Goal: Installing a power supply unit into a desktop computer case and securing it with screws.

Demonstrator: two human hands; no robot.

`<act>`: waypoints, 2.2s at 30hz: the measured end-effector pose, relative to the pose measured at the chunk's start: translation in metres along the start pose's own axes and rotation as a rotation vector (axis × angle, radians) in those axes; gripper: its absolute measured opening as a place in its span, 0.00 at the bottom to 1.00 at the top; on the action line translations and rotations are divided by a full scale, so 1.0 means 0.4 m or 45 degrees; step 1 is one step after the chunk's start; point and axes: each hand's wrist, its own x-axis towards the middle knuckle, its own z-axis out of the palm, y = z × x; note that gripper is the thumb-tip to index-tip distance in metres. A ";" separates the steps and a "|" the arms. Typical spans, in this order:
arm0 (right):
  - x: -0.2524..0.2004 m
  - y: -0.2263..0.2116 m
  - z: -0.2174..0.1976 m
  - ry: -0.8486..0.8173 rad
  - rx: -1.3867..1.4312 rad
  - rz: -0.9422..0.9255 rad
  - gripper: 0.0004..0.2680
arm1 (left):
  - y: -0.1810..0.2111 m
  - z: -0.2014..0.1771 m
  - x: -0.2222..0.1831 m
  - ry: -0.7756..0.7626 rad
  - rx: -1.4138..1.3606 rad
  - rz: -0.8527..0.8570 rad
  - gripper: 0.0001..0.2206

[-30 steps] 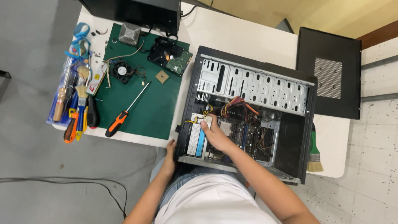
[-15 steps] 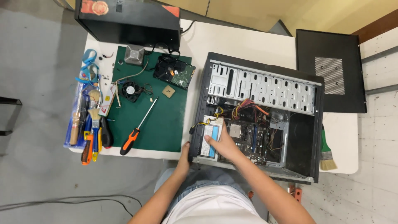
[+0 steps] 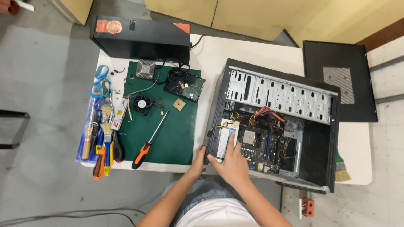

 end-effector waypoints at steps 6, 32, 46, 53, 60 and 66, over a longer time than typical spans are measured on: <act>0.050 0.070 0.089 0.062 -0.222 -0.005 0.46 | 0.064 -0.085 -0.063 -0.091 0.678 0.043 0.38; 0.027 -0.119 0.133 0.546 0.032 0.544 0.35 | 0.736 -1.012 0.433 0.816 2.062 1.369 0.13; -0.102 -0.349 0.666 0.971 0.380 -0.019 0.14 | 0.784 -0.968 0.470 0.577 2.278 1.415 0.13; -0.025 -0.410 0.597 0.135 0.421 0.106 0.15 | 0.806 -0.998 0.440 0.548 2.237 1.386 0.17; 0.112 -0.469 0.646 0.038 0.604 0.347 0.22 | 0.814 -1.015 0.382 0.298 2.483 1.211 0.09; 0.194 -0.510 0.675 -0.008 0.616 0.467 0.30 | 0.790 -1.007 0.399 0.264 2.635 1.319 0.04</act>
